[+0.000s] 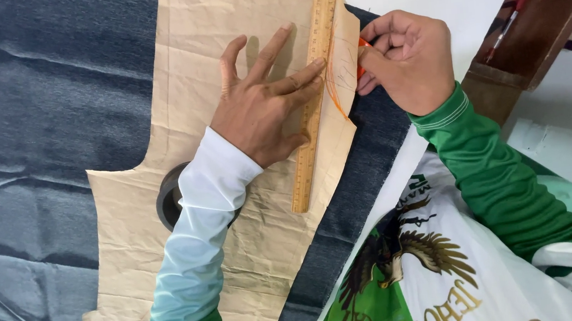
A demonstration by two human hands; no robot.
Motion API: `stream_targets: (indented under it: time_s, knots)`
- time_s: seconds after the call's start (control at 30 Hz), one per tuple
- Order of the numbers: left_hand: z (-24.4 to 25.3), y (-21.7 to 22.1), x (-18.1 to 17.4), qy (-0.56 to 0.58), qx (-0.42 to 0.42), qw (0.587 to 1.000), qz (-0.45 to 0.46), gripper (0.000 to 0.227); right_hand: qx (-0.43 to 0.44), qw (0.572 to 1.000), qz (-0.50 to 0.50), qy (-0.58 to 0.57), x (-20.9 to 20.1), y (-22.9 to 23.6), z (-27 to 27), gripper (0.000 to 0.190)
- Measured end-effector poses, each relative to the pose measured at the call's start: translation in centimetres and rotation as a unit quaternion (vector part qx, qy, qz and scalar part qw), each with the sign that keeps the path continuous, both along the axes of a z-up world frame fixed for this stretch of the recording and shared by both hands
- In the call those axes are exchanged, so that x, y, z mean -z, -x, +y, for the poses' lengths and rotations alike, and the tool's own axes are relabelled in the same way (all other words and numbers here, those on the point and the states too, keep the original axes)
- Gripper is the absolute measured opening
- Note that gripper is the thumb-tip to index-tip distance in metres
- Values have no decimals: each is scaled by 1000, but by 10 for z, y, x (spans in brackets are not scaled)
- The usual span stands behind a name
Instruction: The person places a paper pattern on a piece of dark fabric and secures it with black tape. They then use a wooden ruler and an orange marker to draw lines and curves along the pattern's edges onto the fabric.
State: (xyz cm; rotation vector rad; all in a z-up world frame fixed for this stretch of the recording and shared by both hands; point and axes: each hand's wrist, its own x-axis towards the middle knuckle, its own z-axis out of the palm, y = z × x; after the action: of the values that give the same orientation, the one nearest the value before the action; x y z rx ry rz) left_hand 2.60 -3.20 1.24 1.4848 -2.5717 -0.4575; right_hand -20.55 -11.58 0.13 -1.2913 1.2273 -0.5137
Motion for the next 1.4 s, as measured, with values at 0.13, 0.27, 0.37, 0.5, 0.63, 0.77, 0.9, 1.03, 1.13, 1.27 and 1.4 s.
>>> stream_targets:
  time_s: [0.13, 0.27, 0.37, 0.5, 0.63, 0.77, 0.9, 1.03, 1.13, 1.27, 1.4]
  knots:
    - [0, 0, 2, 9, 1, 1000, -8, 100, 8, 1000, -1, -5, 0, 0, 0, 20]
    - [0, 0, 2, 2, 4, 1000, -10, 101, 6, 1000, -1, 7, -1, -1, -2, 19]
    - [-2, -1, 1, 3, 8, 1000, -2, 98, 18, 1000, -4, 6, 0, -2, -3, 23]
    - [-3, -1, 2, 3, 14, 1000, 0, 96, 17, 1000, -6, 16, 0, -2, -5, 21]
    - [-3, -1, 2, 4, 13, 1000, -5, 99, 18, 1000, -8, 22, 2, -2, -6, 17]
    - [-3, -1, 3, 8, 16, 1000, -13, 98, 22, 999, -15, 22, 4, -2, -8, 17]
    - [-3, 0, 3, 7, 15, 1000, -4, 99, 32, 999, -21, 35, 8, -2, -8, 18]
    - [-4, 0, 3, 8, 15, 1000, -13, 98, 59, 998, -19, 24, 7, -5, -11, 18]
    - [-4, 0, 2, 10, 15, 1000, -4, 95, 57, 998, -9, 37, 3, -6, -14, 11]
    - [-5, 0, 2, 13, 19, 1000, 2, 92, 60, 997, -12, 45, 7, -5, -16, 10]
    - [-5, 0, 1, 12, 22, 1000, -5, 89, 70, 996, -21, 46, 8, -6, -17, 13]
